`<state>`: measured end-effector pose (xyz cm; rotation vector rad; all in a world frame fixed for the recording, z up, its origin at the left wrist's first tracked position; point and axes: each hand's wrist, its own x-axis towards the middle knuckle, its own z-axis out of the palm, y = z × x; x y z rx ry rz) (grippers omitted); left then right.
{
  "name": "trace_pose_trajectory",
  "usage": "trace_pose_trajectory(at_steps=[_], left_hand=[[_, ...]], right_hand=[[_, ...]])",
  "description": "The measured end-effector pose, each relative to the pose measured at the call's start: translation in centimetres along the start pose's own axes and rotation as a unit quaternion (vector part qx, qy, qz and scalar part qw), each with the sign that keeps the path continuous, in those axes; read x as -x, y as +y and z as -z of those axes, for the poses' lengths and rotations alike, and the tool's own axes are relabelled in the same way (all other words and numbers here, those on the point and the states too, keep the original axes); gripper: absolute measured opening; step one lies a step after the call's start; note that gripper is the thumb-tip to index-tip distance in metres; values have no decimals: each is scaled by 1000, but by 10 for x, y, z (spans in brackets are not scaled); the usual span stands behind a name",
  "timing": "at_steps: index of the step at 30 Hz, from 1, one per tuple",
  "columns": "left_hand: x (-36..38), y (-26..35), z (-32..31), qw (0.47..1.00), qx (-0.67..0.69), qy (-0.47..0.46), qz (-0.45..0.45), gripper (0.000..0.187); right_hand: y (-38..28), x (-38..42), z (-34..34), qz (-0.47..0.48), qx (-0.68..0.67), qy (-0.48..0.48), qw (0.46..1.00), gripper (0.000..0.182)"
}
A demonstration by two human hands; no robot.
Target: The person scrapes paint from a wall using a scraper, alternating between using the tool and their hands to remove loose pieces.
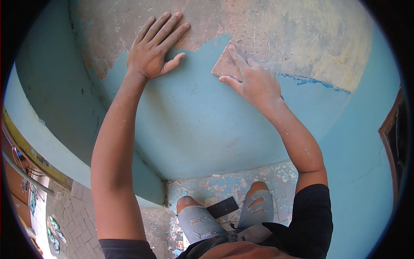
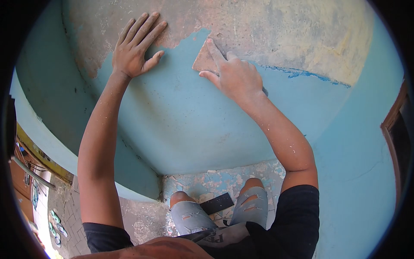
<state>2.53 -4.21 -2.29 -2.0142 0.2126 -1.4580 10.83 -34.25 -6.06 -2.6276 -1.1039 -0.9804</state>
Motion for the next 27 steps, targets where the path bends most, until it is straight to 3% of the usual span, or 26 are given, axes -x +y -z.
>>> trace_pose_trajectory(at_steps=[8, 16, 27], left_hand=[[3, -1, 3, 1000, -5, -4, -5, 67], [4, -3, 4, 1000, 24, 10, -3, 67], [12, -3, 5, 1000, 8, -13, -1, 66]], right_hand=[[-2, 1, -2, -24, -16, -9, 1000, 92], [2, 3, -21, 11, -56, 80, 995, 87], [-6, -7, -8, -36, -84, 43, 995, 90]])
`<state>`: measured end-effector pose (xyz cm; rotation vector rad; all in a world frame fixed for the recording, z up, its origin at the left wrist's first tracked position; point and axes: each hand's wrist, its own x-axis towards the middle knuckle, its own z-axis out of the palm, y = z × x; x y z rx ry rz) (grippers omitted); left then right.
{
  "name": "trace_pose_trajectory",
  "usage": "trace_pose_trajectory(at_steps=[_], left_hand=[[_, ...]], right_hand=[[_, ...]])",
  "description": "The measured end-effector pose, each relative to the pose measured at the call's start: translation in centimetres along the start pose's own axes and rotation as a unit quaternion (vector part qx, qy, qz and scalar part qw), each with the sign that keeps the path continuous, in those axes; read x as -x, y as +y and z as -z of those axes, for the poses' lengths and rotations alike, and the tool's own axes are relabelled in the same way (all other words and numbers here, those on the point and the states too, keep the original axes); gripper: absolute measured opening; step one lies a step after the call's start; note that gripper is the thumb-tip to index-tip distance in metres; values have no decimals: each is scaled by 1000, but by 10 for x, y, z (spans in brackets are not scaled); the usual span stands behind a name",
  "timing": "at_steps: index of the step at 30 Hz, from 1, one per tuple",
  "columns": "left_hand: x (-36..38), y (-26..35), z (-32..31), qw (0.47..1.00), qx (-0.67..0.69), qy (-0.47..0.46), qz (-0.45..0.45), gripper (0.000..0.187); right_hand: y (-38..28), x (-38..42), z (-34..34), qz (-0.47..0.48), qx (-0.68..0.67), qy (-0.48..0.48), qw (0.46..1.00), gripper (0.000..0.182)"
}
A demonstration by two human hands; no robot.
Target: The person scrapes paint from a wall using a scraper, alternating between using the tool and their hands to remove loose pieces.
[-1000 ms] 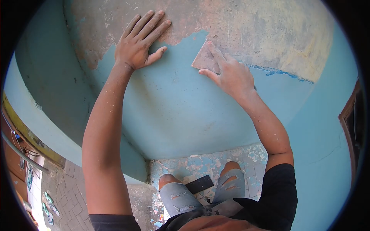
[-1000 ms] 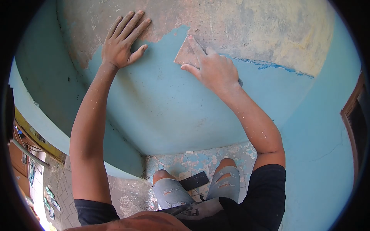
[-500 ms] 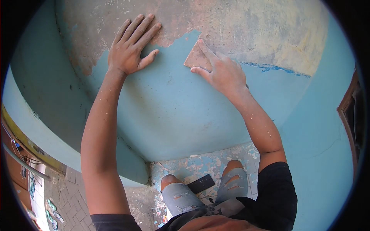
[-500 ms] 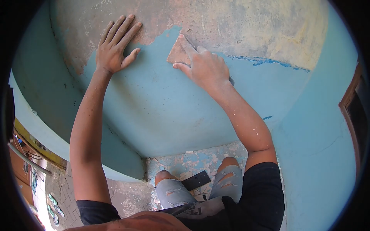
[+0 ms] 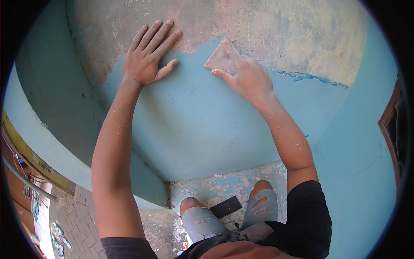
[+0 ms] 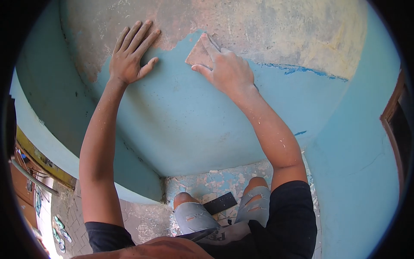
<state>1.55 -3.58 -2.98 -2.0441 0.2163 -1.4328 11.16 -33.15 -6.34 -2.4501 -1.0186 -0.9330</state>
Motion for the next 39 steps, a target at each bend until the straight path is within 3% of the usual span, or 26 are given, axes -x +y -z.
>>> trace_pose_trajectory(at_steps=[5, 11, 13, 15, 20, 23, 25, 31, 34, 39], left_hand=[[8, -12, 10, 998, -10, -49, -27, 66], [13, -15, 14, 996, -14, -79, -42, 68], [18, -27, 18, 995, -12, -80, -52, 69], [29, -39, 24, 988, -19, -118, -96, 70], [35, -41, 22, 988, -19, -113, -103, 71], [37, -43, 26, 989, -17, -108, -103, 70], [35, -41, 23, 989, -8, -101, -106, 70], [39, -40, 25, 989, -16, -110, -93, 68], [38, -38, 21, 991, -13, -94, -95, 68], [37, -42, 23, 990, -9, -101, -97, 68]], right_hand=[[-1, 6, 16, -8, 0, -43, 999, 89], [-3, -6, 12, -3, -30, 48, 998, 90], [0, 4, 18, -18, -26, -31, 999, 90], [-2, 1, 15, -22, -25, -28, 999, 90], [-1, 5, 11, -20, -20, 5, 1000, 91], [-6, 1, 12, -33, -4, -51, 998, 91], [-7, -9, 7, 2, 11, 24, 1000, 91], [-6, 10, 12, -9, -6, -45, 999, 90], [-11, -1, 6, 0, -10, -9, 1000, 91], [-7, 11, 10, -17, -17, -58, 998, 92]])
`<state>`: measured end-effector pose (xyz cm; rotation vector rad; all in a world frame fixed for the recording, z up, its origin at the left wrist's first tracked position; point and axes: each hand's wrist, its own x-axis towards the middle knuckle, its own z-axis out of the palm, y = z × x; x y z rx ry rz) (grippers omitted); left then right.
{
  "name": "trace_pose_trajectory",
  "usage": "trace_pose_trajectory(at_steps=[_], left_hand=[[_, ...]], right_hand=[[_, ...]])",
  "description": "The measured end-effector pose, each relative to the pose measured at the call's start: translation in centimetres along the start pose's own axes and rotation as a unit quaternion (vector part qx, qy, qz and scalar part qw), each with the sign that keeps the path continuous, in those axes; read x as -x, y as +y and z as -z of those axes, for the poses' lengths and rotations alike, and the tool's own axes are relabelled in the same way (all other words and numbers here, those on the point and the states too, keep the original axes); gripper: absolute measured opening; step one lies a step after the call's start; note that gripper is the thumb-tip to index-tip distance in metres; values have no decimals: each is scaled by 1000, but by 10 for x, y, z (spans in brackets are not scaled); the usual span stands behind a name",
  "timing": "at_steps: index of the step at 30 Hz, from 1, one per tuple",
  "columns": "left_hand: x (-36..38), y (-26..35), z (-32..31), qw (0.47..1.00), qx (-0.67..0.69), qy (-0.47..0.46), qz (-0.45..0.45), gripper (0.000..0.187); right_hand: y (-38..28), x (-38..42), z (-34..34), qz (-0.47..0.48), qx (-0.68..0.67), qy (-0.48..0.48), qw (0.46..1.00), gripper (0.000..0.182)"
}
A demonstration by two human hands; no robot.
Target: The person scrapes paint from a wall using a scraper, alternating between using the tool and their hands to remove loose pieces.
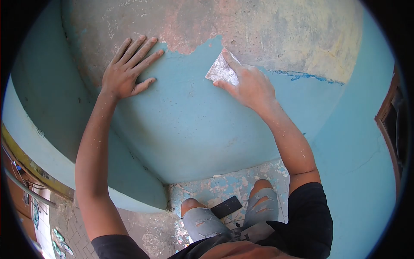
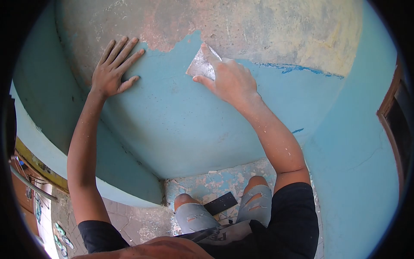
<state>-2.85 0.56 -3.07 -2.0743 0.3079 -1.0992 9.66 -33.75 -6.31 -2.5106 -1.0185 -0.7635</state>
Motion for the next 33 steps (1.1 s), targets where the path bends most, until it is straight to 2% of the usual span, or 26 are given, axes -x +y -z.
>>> trace_pose_trajectory(at_steps=[2, 4, 10, 13, 19, 22, 28, 31, 33], left_hand=[[1, 3, 1, 1000, -3, -3, 7, 69], [-2, 4, 0, 1000, -3, -9, 5, 69], [2, 6, 4, 1000, -9, -8, 18, 71], [-2, 7, 1, 1000, -4, -3, 20, 72], [2, 6, 1, 1000, -4, -4, 20, 70], [1, 7, -2, 1000, 1, 11, 24, 71], [3, 6, 0, 1000, -4, 1, 19, 69], [2, 9, -2, 999, 4, 16, 30, 71], [2, 6, -2, 999, 3, 18, 27, 71]], right_hand=[[-1, -4, 0, -7, -2, -18, 1000, 92], [-10, -15, 1, 5, -12, 48, 999, 91], [-2, 1, -5, 4, -20, 11, 1000, 91], [-8, -16, -4, 13, -15, 54, 998, 91], [-5, 5, -6, 10, 9, 10, 1000, 91], [-8, -6, -7, 15, -5, 41, 999, 90], [-6, 8, -11, -13, -25, -12, 1000, 91], [-7, 0, -19, 20, -32, 50, 998, 89], [-8, 1, -11, 8, -31, 27, 999, 90]])
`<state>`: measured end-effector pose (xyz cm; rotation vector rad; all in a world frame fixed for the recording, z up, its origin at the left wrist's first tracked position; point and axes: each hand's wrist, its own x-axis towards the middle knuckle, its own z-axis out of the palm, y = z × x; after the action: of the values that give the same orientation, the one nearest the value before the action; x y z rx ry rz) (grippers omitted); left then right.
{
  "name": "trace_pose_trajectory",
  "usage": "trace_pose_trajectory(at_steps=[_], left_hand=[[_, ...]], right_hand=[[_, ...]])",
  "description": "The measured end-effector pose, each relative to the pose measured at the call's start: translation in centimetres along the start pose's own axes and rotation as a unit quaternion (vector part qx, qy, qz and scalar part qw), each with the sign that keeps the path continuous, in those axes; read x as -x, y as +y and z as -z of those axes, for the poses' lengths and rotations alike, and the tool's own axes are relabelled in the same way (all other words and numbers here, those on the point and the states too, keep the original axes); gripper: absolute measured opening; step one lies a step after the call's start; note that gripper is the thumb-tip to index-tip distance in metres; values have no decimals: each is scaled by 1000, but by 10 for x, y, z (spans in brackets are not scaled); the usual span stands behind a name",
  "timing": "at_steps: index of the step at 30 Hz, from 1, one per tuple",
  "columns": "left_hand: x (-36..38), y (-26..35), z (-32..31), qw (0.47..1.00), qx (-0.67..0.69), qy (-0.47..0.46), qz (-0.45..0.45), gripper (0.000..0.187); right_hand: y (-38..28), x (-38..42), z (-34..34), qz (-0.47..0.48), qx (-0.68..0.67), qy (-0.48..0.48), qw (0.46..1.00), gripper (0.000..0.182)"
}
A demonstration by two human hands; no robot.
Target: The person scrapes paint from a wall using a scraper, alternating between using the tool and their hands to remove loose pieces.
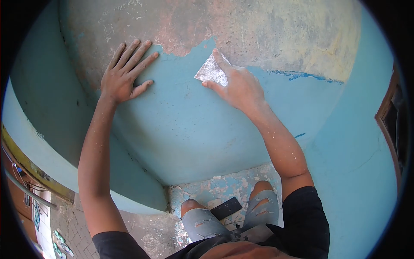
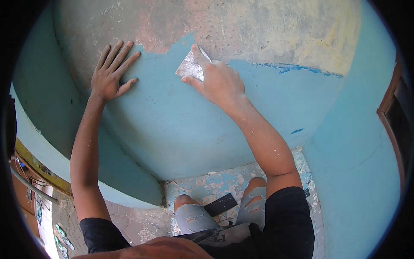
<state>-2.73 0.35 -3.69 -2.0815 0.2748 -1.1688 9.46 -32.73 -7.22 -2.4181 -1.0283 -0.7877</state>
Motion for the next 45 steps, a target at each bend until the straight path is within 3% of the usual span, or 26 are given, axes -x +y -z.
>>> trace_pose_trajectory(at_steps=[4, 7, 29, 35, 37, 41, 45], left_hand=[[4, -1, 0, 1000, -1, 5, 0, 72], [4, 4, -1, 1000, -4, -9, 6, 72], [3, 6, -1, 1000, 0, -2, 13, 70], [5, 4, -4, 1000, -7, -3, 7, 69], [3, 3, -4, 1000, -8, -4, 8, 69], [6, 5, -2, 1000, -10, -16, 16, 69], [6, 6, -5, 1000, -9, 3, 17, 70]], right_hand=[[4, 11, 0, -22, -16, -47, 999, 91], [-1, -3, -8, -5, -14, 17, 1000, 92], [-1, 6, -5, -2, -11, -35, 999, 93], [-10, -3, -13, -14, -43, -14, 999, 92], [-15, -10, -12, -3, -43, 45, 998, 92], [-2, 7, -27, 6, -10, 6, 1000, 92], [-7, -10, -26, 14, -25, 64, 998, 91]])
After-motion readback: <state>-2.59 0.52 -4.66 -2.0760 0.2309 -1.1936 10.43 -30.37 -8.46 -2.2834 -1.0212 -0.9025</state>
